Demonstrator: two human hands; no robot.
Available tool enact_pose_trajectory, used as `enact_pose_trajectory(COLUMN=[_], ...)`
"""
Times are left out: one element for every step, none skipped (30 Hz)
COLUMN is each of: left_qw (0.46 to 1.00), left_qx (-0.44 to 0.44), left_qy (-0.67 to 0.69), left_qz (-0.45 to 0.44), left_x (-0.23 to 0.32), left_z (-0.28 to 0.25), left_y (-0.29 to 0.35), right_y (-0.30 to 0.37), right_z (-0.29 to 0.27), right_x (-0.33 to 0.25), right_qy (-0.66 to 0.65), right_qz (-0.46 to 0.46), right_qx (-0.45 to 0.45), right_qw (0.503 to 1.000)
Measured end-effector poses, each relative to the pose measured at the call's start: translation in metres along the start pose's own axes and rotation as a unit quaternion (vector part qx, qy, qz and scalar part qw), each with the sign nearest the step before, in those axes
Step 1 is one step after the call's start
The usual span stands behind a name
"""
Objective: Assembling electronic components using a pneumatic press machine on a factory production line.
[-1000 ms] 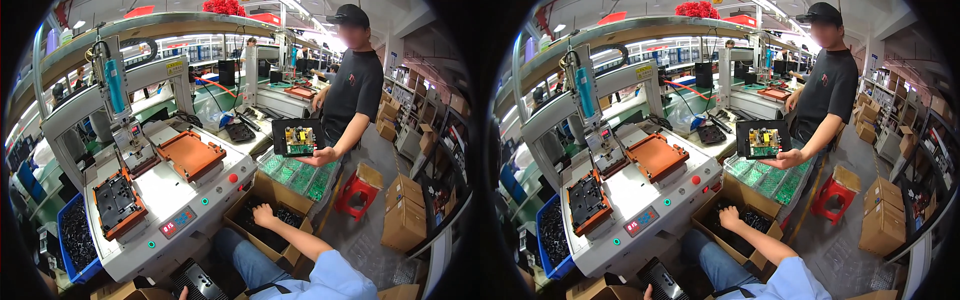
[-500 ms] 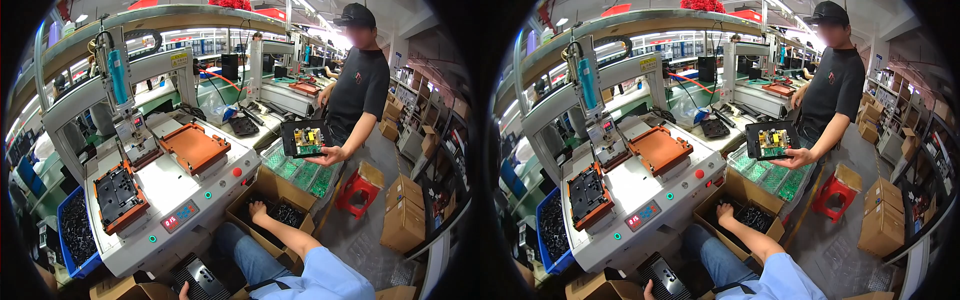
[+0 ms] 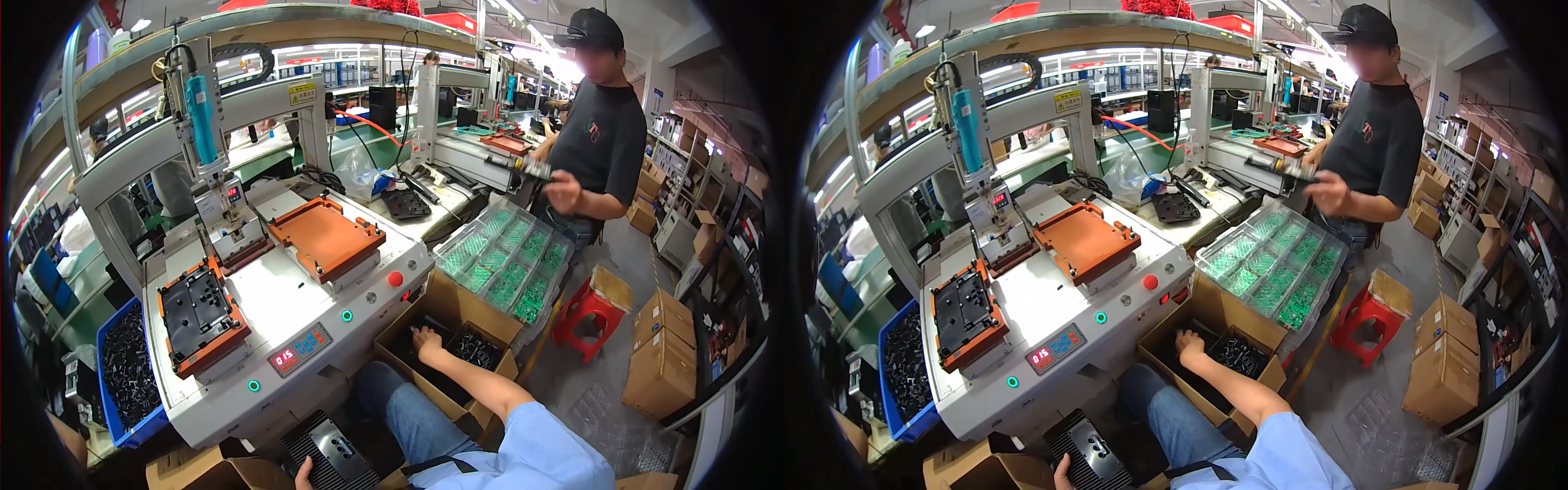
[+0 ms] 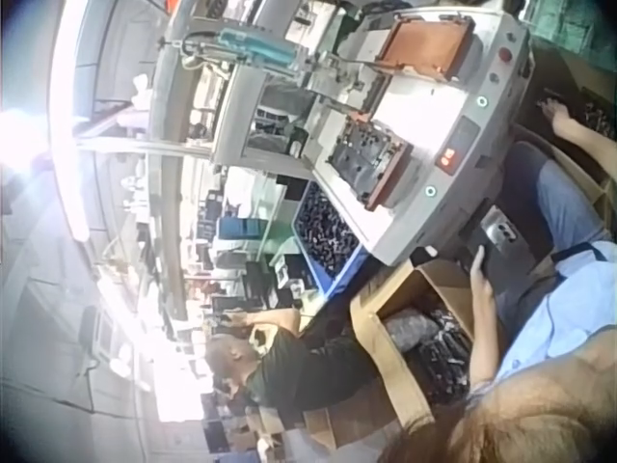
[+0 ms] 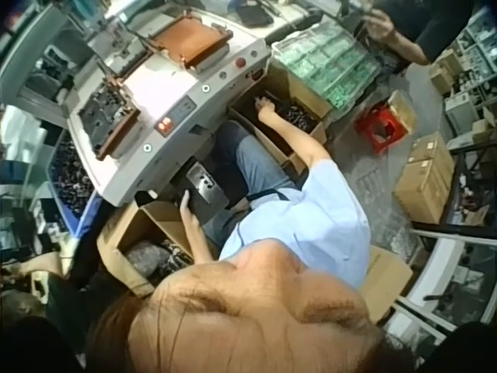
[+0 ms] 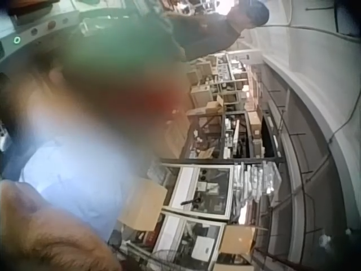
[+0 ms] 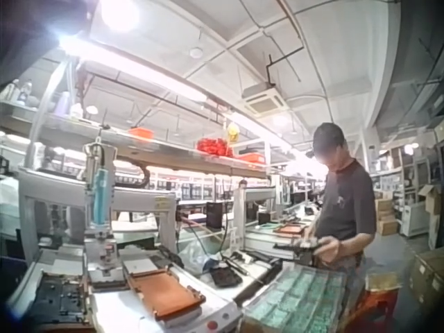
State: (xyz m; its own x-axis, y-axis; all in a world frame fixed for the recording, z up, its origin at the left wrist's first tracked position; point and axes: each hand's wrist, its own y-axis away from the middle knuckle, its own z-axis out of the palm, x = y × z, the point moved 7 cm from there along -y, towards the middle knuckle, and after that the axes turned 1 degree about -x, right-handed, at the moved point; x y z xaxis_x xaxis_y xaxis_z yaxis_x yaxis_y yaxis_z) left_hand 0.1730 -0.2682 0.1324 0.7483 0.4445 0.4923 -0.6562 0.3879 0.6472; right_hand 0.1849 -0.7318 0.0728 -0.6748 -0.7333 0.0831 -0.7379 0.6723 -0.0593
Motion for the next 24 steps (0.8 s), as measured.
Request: enact_pose_trajectory(left_qw=[1.0, 1.0, 1.0, 0.999, 0.998, 0.999, 0.999, 1.0, 1.0, 0.999, 0.999, 0.998, 0.992, 0.993, 0.996, 0.992, 0.992, 0.991, 0.989, 0.985, 0.986, 0.987, 0.988, 0.989], left_qx=[0.009, 0.017, 0.017, 0.028, 0.039, 0.026, 0.027, 0.021, 0.016, 0.023, 0.036, -0.02, -0.074, -0.061, -0.065, -0.068, -0.059, -0.077, -0.097, -0.116, -0.105, -0.106, -0.115, -0.103], left_qy=[-0.009, -0.019, -0.02, -0.026, -0.032, 0.004, 0.004, 0.009, 0.014, -0.04, -0.037, -0.018, -0.001, 0.001, 0.052, 0.107, 0.111, 0.11, 0.109, 0.117, 0.126, 0.112, 0.096, 0.1], left_qz=[0.004, 0.007, 0.005, 0.016, 0.026, -0.023, -0.025, -0.018, -0.011, 0.014, 0.014, 0.055, 0.097, 0.1, 0.035, -0.028, -0.024, -0.028, -0.033, -0.044, -0.03, -0.034, -0.031, -0.035], left_x=[0.001, 0.001, 0.001, 0.004, 0.005, -0.006, -0.007, -0.005, -0.004, -0.003, -0.007, -0.006, -0.003, 0.001, -0.003, -0.01, -0.011, -0.013, -0.014, -0.014, -0.015, -0.018, -0.015, -0.02], left_z=[-0.001, -0.001, 0.001, 0.003, 0.003, -0.018, -0.018, -0.016, -0.014, -0.018, -0.022, -0.015, -0.01, -0.011, -0.005, -0.005, -0.009, -0.011, -0.011, -0.014, -0.024, -0.014, 0.002, -0.011], left_y=[0.001, 0.003, 0.006, 0.009, 0.011, -0.006, -0.007, -0.006, -0.005, -0.007, -0.008, -0.01, -0.009, -0.014, -0.023, -0.027, -0.031, -0.035, -0.036, -0.031, -0.016, -0.011, -0.023, -0.033], right_y=[0.004, 0.005, 0.004, 0.003, 0.005, 0.009, 0.012, 0.011, 0.011, 0.01, 0.006, 0.001, -0.002, -0.005, -0.008, -0.01, -0.013, -0.017, -0.018, -0.011, -0.003, 0.001, -0.008, -0.01], right_z=[-0.005, -0.007, -0.01, -0.016, -0.02, -0.029, -0.039, -0.041, -0.043, -0.047, -0.051, -0.053, -0.051, -0.053, -0.055, -0.053, -0.05, -0.043, -0.036, -0.043, -0.053, -0.037, -0.021, -0.024], right_x=[0.0, 0.003, 0.008, 0.009, 0.01, 0.012, 0.017, 0.023, 0.03, 0.036, 0.043, 0.054, 0.063, 0.069, 0.08, 0.089, 0.1, 0.11, 0.117, 0.107, 0.098, 0.122, 0.137, 0.124], right_qy=[-0.003, -0.003, -0.026, -0.049, -0.049, -0.071, -0.091, -0.131, -0.153, -0.178, -0.204, -0.23, -0.258, -0.29, -0.321, -0.334, -0.347, -0.369, -0.39, -0.448, -0.503, -0.513, -0.526, -0.556], right_qz=[-0.008, -0.007, 0.0, 0.004, 0.002, 0.001, 0.001, 0.011, 0.025, 0.034, 0.044, 0.058, 0.071, 0.062, 0.057, 0.066, 0.078, 0.095, 0.115, 0.112, 0.111, 0.102, 0.086, 0.126], right_qx=[0.025, 0.024, 0.027, 0.028, 0.024, 0.063, 0.104, 0.093, 0.094, 0.075, 0.054, 0.046, 0.036, 0.056, 0.077, 0.089, 0.103, 0.089, 0.076, 0.065, 0.053, 0.036, 0.028, 0.013], right_qw=[1.0, 1.0, 0.999, 0.998, 0.998, 0.996, 0.99, 0.987, 0.983, 0.981, 0.977, 0.97, 0.963, 0.953, 0.942, 0.936, 0.929, 0.92, 0.91, 0.885, 0.856, 0.852, 0.846, 0.821])
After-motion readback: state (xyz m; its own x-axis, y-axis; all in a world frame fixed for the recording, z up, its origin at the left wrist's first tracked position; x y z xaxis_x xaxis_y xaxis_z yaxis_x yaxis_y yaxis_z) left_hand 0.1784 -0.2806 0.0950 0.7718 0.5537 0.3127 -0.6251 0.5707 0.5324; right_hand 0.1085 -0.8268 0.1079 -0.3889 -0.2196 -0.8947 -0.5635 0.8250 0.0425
